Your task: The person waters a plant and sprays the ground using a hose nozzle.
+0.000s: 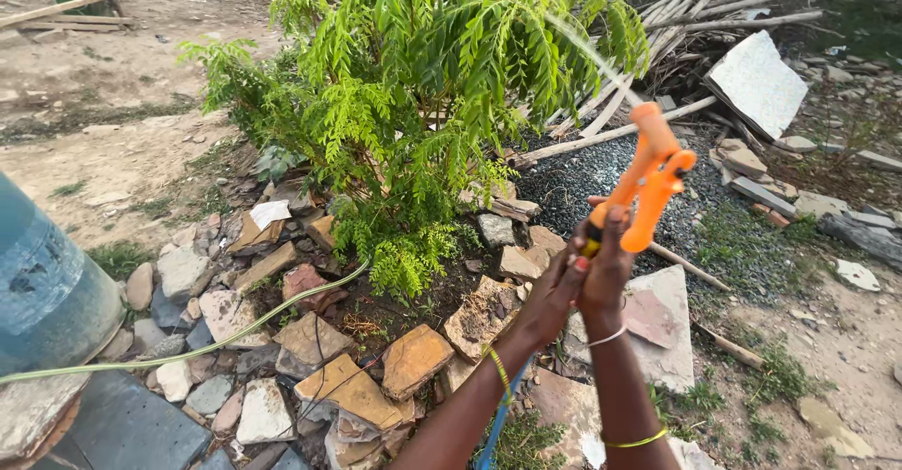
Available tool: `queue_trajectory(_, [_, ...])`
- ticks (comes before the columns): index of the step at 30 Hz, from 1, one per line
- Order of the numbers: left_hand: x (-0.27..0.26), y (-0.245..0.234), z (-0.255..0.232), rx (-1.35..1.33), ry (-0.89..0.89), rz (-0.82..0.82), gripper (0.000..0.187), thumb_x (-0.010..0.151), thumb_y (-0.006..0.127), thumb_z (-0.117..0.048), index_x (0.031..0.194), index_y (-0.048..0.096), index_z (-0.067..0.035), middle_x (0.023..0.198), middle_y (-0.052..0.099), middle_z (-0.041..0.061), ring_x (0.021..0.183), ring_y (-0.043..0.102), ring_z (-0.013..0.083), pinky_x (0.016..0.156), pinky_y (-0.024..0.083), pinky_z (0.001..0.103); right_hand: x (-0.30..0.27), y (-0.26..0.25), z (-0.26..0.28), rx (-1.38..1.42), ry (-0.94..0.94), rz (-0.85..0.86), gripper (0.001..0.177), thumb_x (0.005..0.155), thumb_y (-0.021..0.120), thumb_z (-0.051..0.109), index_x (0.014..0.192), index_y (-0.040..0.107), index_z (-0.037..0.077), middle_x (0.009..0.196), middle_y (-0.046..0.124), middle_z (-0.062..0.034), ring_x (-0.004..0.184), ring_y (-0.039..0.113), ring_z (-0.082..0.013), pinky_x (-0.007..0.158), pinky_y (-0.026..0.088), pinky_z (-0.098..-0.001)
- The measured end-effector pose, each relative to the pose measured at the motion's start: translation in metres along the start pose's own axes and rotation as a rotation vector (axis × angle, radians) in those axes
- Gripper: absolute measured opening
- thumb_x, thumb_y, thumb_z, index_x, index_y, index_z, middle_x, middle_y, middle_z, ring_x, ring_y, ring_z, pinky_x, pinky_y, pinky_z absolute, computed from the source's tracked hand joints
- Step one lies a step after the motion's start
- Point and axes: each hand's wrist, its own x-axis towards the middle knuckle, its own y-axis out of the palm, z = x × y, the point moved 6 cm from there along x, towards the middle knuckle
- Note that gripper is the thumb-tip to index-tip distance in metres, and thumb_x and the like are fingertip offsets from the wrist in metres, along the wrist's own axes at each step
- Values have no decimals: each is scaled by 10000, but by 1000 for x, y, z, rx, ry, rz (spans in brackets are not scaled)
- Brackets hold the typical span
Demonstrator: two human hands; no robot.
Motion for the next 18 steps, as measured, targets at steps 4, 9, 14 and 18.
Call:
queue_trajectory(4, [-21, -19, 8, 49, -63, -109, 905, 920, 425, -753, 1559, 404, -112, 1401, 586, 147, 1307, 560, 276, 1046, 474, 423, -18, 22, -8, 24, 81, 88, 500, 1067, 516, 517, 1256, 528, 55, 756, 492, 11, 631, 459, -44, 502, 379, -188])
queue_trajectory(9, [-35, -44, 22, -10, -168, -236, 821, 969, 456, -686, 1625, 446, -193, 962, 528, 101, 821, 503, 200, 715, 433, 382, -31, 51, -16, 60, 192, 236, 509, 1048, 499, 525, 1219, 528, 46, 744, 492, 20, 605, 461, -49, 527, 406, -199])
queue_trajectory(14, [-44, -65, 49, -78, -100, -315, 538, 1002, 484, -560, 1279, 607, -116, 998, 650, -35, 862, 603, 65, 761, 497, 269, -38, 66, -31, -21, 246, 345, 484, 1037, 535, 446, 1265, 540, 20, 760, 533, 8, 622, 483, -57, 536, 419, -209])
queue_trajectory(18, [-41, -76, 79, -116, 20, -376, 349, 1077, 580, -386, 1004, 652, -53, 836, 569, -31, 741, 483, 65, 637, 399, 277, -45, 61, -41, 76, 270, 352, 430, 1044, 585, 341, 1310, 516, 10, 810, 531, 7, 688, 498, -59, 605, 448, -207])
